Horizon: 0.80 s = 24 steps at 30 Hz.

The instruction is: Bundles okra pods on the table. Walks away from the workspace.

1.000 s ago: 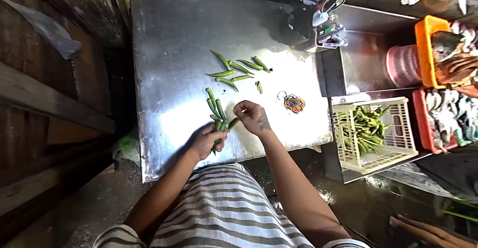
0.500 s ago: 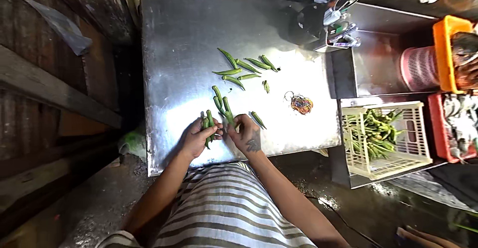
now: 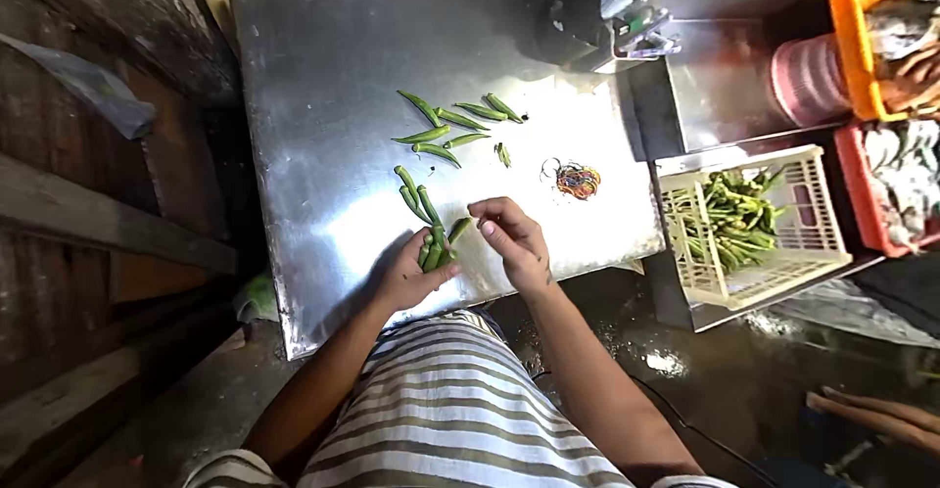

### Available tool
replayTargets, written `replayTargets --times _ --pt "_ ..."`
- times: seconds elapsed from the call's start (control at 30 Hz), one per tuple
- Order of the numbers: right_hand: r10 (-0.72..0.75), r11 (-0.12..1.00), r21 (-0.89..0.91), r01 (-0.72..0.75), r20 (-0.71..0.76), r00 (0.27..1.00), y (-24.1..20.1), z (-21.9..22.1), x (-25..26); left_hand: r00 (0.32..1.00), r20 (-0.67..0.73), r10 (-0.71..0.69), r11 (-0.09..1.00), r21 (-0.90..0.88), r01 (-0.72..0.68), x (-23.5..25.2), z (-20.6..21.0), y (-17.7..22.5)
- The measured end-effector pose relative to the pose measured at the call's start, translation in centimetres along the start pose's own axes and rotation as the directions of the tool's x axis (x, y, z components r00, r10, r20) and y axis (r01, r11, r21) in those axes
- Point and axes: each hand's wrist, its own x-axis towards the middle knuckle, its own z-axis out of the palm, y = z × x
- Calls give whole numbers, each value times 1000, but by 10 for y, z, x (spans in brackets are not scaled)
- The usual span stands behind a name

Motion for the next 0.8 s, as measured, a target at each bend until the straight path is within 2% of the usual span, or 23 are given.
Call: replayTargets --times 0.1,0.17,0.23,0.27,0.37,0.43,0.5,0.57,0.7,0.8 --pt "-31 993 -97 60 271 962 -21 -5 10 982 183 51 997 41 -60 -1 12 4" --pt "-53 982 -135 132 476 878 -19 12 2 978 201 63 997 -55 -53 -3 22 5" --pt "-90 975 -118 190 573 815 -10 19 -5 975 220 39 991 -136 -9 -6 23 1" --pt "-62 986 -89 142 593 803 -7 15 -7 971 239 24 983 -181 20 -5 23 -2" --pt "41 997 28 -67 554 832 -1 7 -17 965 262 -20 967 -240 86 -10 22 -5" --pt "26 996 57 -61 478 878 1 4 -21 967 253 -34 967 -235 95 -9 20 -2" --pt "-10 998 -59 34 365 931 3 -1 -25 980 195 -43 982 -174 78 -6 19 3" --pt "-19 980 -186 67 247 969 8 -3 -30 994 99 -54 994 -93 63 -3 20 4" --pt "64 982 -190 -21 223 973 7 -3 -37 999 -23 -39 998 41 40 2 25 2" --pt "149 966 -238 -105 176 973 1 2 -38 999 -46 15 994 105 -10 5 25 -6"
